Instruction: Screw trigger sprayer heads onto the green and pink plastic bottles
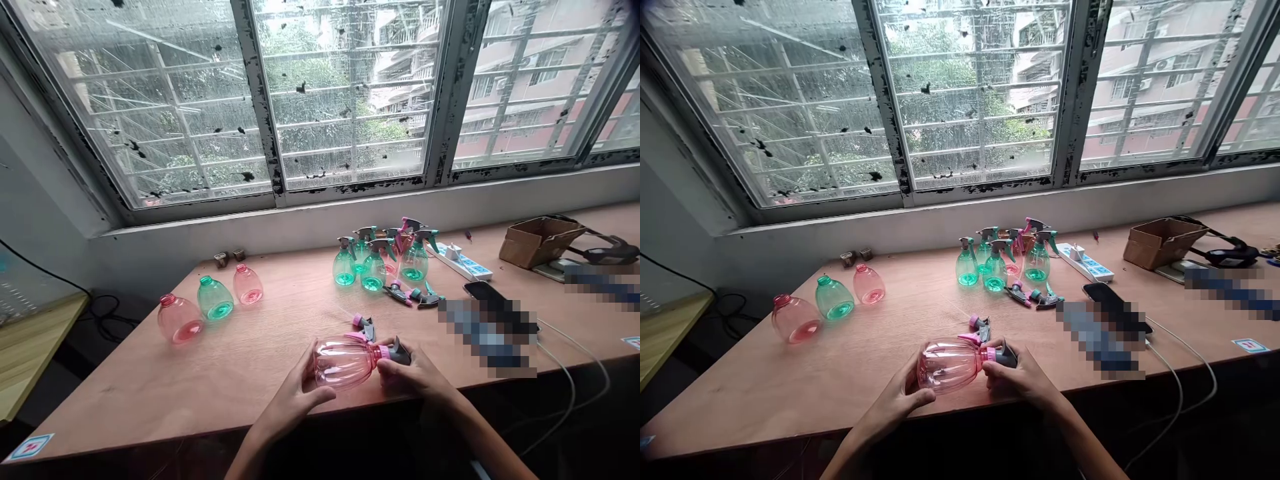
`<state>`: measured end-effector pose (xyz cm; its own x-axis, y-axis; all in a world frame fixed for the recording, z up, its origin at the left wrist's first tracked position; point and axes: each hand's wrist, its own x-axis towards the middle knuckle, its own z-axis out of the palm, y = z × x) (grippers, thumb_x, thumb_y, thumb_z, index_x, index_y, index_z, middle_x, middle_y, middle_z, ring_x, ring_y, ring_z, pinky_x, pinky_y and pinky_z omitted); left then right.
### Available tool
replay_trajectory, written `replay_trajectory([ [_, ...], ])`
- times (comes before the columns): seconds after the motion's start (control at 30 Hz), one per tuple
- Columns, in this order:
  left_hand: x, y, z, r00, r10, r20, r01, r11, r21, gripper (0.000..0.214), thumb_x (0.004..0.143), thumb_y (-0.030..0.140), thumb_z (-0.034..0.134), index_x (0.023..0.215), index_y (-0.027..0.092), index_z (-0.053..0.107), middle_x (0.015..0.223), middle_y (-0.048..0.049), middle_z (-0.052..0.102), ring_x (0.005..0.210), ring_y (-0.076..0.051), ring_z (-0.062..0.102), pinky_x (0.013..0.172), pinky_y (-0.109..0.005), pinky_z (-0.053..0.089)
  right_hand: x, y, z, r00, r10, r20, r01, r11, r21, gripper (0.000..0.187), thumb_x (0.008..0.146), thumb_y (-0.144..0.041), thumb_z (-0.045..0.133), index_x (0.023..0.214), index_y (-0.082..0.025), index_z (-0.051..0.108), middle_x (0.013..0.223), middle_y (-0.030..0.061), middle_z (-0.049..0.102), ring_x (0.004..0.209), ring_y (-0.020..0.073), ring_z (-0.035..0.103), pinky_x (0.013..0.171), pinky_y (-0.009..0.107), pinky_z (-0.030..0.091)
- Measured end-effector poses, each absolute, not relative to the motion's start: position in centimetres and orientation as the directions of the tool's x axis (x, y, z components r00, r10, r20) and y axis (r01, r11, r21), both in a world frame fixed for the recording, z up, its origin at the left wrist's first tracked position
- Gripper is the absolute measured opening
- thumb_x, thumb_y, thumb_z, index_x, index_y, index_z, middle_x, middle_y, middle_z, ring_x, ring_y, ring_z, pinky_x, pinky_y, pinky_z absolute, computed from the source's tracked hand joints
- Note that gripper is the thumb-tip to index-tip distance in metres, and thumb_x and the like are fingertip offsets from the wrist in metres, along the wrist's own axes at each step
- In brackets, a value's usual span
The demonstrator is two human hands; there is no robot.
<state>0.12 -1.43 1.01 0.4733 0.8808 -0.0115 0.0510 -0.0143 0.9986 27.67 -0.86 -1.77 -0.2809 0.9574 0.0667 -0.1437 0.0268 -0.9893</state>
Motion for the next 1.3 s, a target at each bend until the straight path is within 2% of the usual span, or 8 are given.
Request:
replay_trajectory([
  [0.17, -0.1, -1.5, 0.9, 0.480, 0.877, 0.020, 0.067, -0.059, 0.996, 0.107, 0.077, 0.027, 0.082, 0.158, 0.031, 0.012, 0.145, -0.0115, 0.052, 0.136, -0.030, 0.047, 0.118, -0.049, 0.029, 27.7, -0.8, -1.9, -0.268, 0.961, 0.064, -0.151, 0.024, -0.988, 0.037, 0.082, -0.041, 0.078, 0.103, -0.015, 0.061, 0.069, 0.0022, 0.073, 0.062, 0.0188, 0.069, 0.062, 0.030, 0.056],
  [0.3, 0.0, -1.8, 1.0, 0.488, 0.872, 0.030, 0.074, -0.075, 0.994, 0.118, 0.073, 0.023, 0.085, 0.158, 0.032, 0.003, 0.153, -0.0107, 0.043, 0.144, -0.029, 0.037, 0.121, -0.047, 0.023, 27.7, -1.0, -1.7, -0.274, 0.959, 0.074, -0.137, 0.038, -0.990, 0.039, 0.081, -0.040, 0.079, 0.104, -0.014, 0.061, 0.069, 0.0027, 0.073, 0.062, 0.0191, 0.070, 0.063, 0.031, 0.056],
  [0.53, -0.1, -1.5, 0.3, 0.483, 0.875, 0.037, 0.098, -0.096, 0.991, 0.102, 0.077, 0.031, 0.082, 0.157, 0.027, 0.019, 0.148, -0.0132, 0.049, 0.135, -0.032, 0.047, 0.117, -0.049, 0.031, 27.7, -1.0, -1.9, -0.290, 0.954, 0.071, -0.133, 0.034, -0.991, 0.040, 0.082, -0.040, 0.078, 0.106, -0.014, 0.060, 0.069, 0.0036, 0.074, 0.063, 0.0195, 0.070, 0.063, 0.032, 0.056],
  [0.73, -0.1, -1.7, 0.7, 0.507, 0.861, 0.037, 0.102, -0.102, 0.990, 0.116, 0.072, 0.020, 0.084, 0.158, 0.032, 0.007, 0.147, -0.0102, 0.049, 0.132, -0.029, 0.050, 0.116, -0.047, 0.033, 27.7, -0.9, -2.1, -0.286, 0.956, 0.071, -0.159, 0.026, -0.987, 0.040, 0.081, -0.039, 0.079, 0.105, -0.014, 0.060, 0.069, 0.0031, 0.073, 0.063, 0.0189, 0.070, 0.063, 0.031, 0.056],
  [0.9, -0.3, -1.8, 0.6, 0.482, 0.876, 0.017, 0.115, -0.082, 0.990, 0.102, 0.081, 0.034, 0.076, 0.158, 0.025, 0.009, 0.145, -0.0132, 0.051, 0.134, -0.031, 0.047, 0.117, -0.049, 0.029, 27.6, -0.9, -2.0, -0.286, 0.956, 0.068, -0.160, 0.023, -0.987, 0.042, 0.080, -0.041, 0.080, 0.105, -0.015, 0.060, 0.069, 0.0030, 0.074, 0.063, 0.0195, 0.071, 0.063, 0.031, 0.056],
  [1.07, -0.3, -1.6, 0.4, 0.499, 0.865, 0.043, 0.151, -0.136, 0.979, 0.106, 0.081, 0.028, 0.078, 0.158, 0.031, 0.004, 0.136, -0.0098, 0.057, 0.131, -0.028, 0.051, 0.117, -0.047, 0.031, 27.5, -0.9, -1.9, -0.274, 0.958, 0.080, -0.190, 0.028, -0.981, 0.043, 0.080, -0.044, 0.078, 0.105, -0.015, 0.059, 0.066, 0.0026, 0.073, 0.060, 0.0194, 0.069, 0.060, 0.031, 0.055],
  [1.17, -0.3, -1.5, 0.3, 0.512, 0.857, 0.060, 0.141, -0.152, 0.978, 0.112, 0.080, 0.026, 0.079, 0.158, 0.031, -0.001, 0.141, -0.0102, 0.053, 0.131, -0.027, 0.051, 0.117, -0.047, 0.030, 27.5, -0.9, -1.9, -0.274, 0.958, 0.082, -0.190, 0.029, -0.981, 0.044, 0.078, -0.046, 0.079, 0.103, -0.015, 0.059, 0.067, 0.0022, 0.073, 0.060, 0.0203, 0.070, 0.061, 0.033, 0.056],
  [1.3, -0.4, -1.6, -0.1, 0.490, 0.871, 0.045, 0.130, -0.125, 0.984, 0.109, 0.077, 0.030, 0.081, 0.158, 0.027, 0.008, 0.151, -0.0123, 0.044, 0.136, -0.031, 0.045, 0.118, -0.046, 0.029, 27.5, -0.9, -1.9, -0.271, 0.959, 0.078, -0.180, 0.029, -0.983, 0.044, 0.078, -0.045, 0.079, 0.104, -0.015, 0.059, 0.067, 0.0020, 0.072, 0.061, 0.0202, 0.070, 0.062, 0.034, 0.056],
])
